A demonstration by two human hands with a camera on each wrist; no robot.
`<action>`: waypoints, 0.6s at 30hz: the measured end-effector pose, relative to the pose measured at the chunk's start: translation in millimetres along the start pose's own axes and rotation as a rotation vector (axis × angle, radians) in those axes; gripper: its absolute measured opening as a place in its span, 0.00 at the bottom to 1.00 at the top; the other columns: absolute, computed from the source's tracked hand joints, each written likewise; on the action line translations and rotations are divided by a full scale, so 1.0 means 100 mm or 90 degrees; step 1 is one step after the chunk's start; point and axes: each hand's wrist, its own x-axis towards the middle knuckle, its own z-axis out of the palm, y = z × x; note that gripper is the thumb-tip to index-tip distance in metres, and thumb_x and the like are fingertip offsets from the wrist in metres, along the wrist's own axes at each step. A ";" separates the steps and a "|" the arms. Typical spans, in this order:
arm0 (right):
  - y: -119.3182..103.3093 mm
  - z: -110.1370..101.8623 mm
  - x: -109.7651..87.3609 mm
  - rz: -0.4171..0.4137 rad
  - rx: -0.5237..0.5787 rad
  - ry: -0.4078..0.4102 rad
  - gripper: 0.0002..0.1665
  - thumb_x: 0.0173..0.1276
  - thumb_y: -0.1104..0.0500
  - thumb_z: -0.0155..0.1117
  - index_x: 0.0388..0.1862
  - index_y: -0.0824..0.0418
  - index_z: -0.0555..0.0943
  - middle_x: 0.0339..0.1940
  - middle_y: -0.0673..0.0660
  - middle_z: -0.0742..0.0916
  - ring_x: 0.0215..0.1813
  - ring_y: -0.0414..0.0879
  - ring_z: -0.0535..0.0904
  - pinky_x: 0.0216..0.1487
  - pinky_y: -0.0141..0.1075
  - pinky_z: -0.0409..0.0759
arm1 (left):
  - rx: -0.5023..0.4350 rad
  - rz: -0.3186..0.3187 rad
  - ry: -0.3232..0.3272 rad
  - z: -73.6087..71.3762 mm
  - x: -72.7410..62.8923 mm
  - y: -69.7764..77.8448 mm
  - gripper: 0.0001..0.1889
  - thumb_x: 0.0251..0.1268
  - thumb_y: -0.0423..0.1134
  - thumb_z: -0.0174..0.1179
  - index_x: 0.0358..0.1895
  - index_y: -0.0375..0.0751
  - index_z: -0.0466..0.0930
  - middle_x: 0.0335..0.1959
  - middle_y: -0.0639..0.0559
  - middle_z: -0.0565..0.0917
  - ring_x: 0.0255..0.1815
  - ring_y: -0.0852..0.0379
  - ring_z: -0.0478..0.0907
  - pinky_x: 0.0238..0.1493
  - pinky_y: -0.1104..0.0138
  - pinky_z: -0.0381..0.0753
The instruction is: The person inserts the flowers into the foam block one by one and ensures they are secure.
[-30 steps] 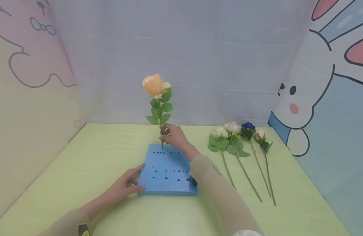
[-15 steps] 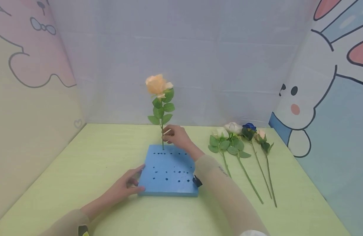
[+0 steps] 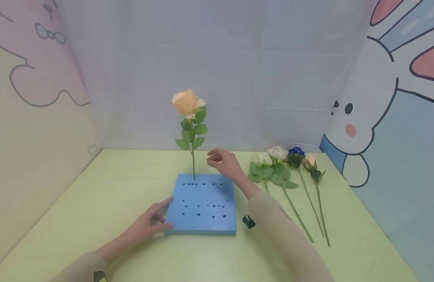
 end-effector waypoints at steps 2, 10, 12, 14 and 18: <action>0.02 -0.03 -0.04 -0.007 -0.007 0.011 0.17 0.71 0.57 0.63 0.57 0.59 0.79 0.50 0.58 0.89 0.52 0.53 0.86 0.54 0.48 0.83 | 0.001 -0.003 0.004 0.01 0.00 -0.01 0.44 0.55 0.48 0.73 0.76 0.57 0.61 0.67 0.47 0.70 0.45 0.58 0.75 0.36 0.72 0.76; 0.09 -0.18 -0.23 -0.010 -0.013 0.054 0.18 0.69 0.61 0.65 0.57 0.64 0.78 0.51 0.62 0.88 0.52 0.55 0.86 0.55 0.48 0.83 | -0.003 0.000 0.004 0.01 -0.01 -0.03 0.44 0.55 0.47 0.73 0.76 0.57 0.61 0.68 0.47 0.70 0.45 0.58 0.74 0.37 0.73 0.76; 0.11 -0.22 -0.28 -0.009 -0.018 0.065 0.19 0.69 0.61 0.65 0.57 0.65 0.78 0.52 0.63 0.88 0.52 0.56 0.85 0.55 0.48 0.83 | -0.005 0.000 0.003 0.00 -0.02 -0.01 0.44 0.55 0.47 0.73 0.76 0.57 0.61 0.68 0.46 0.70 0.45 0.58 0.74 0.37 0.73 0.76; 0.14 -0.25 -0.32 -0.011 -0.017 0.076 0.20 0.69 0.61 0.66 0.58 0.65 0.78 0.52 0.63 0.87 0.52 0.57 0.85 0.55 0.49 0.83 | -0.005 -0.002 0.003 0.00 -0.02 0.00 0.44 0.55 0.47 0.73 0.76 0.57 0.61 0.68 0.47 0.70 0.45 0.58 0.74 0.37 0.73 0.76; 0.18 -0.33 -0.40 -0.009 -0.011 0.094 0.21 0.68 0.62 0.66 0.58 0.65 0.77 0.52 0.64 0.87 0.53 0.58 0.85 0.54 0.50 0.83 | -0.003 -0.006 0.004 0.00 -0.01 0.01 0.44 0.55 0.47 0.73 0.76 0.58 0.61 0.68 0.47 0.70 0.45 0.57 0.74 0.37 0.73 0.75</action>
